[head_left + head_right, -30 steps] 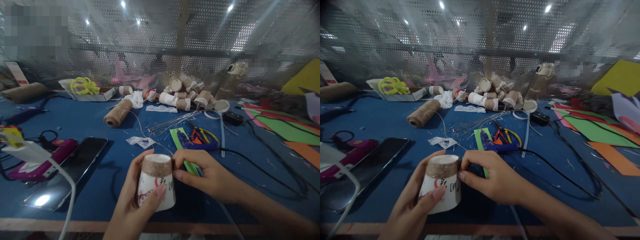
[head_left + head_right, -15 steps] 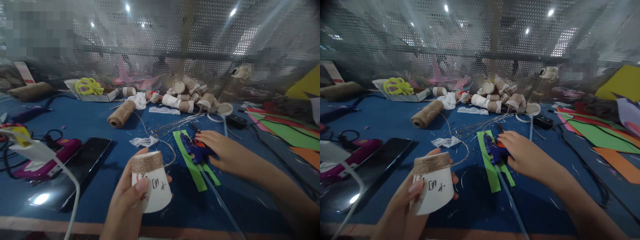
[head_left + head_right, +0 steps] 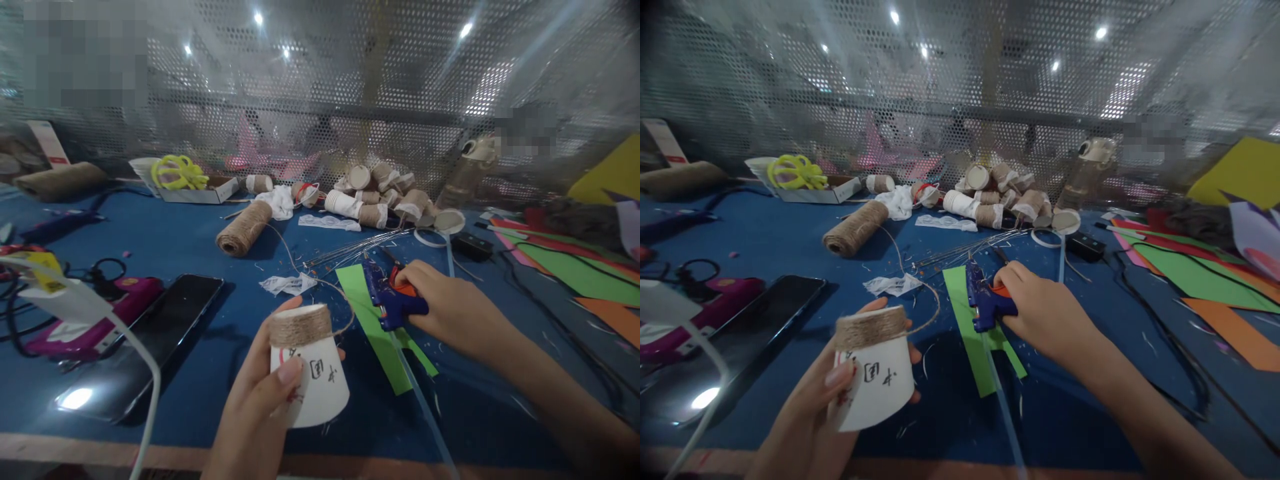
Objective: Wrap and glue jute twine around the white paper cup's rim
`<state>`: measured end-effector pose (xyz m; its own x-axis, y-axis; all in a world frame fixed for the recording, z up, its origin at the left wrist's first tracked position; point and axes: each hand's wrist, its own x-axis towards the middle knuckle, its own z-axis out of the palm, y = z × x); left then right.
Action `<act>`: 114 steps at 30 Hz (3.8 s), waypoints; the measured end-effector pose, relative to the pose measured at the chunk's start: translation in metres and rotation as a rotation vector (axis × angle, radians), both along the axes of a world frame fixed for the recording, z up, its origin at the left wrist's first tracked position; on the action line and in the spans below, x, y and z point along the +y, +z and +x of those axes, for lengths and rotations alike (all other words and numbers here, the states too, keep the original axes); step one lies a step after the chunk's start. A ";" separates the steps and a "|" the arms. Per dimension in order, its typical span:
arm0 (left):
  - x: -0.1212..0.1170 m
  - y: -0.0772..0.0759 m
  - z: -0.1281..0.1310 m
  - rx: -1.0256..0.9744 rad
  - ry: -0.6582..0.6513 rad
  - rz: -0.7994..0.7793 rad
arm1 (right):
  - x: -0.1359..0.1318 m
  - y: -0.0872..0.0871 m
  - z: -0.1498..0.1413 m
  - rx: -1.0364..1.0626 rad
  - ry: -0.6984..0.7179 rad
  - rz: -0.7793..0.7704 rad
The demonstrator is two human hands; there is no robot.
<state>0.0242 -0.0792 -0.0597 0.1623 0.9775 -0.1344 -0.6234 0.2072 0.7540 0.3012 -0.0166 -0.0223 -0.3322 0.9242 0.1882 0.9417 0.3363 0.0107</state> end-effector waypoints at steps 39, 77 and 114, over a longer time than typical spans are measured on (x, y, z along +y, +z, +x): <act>0.001 0.011 0.002 0.015 0.003 -0.053 | -0.026 -0.001 -0.025 0.819 0.268 -0.299; -0.009 0.027 0.008 0.112 0.031 -0.219 | -0.027 -0.004 -0.020 0.692 0.266 -0.205; -0.010 0.015 0.014 0.301 0.090 -0.140 | -0.028 -0.001 -0.022 0.776 0.348 -0.244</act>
<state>0.0381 -0.0890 -0.0448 0.0089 0.9549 -0.2968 -0.3973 0.2758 0.8753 0.2790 -0.0448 -0.0234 -0.4622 0.8385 0.2885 0.4974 0.5145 -0.6985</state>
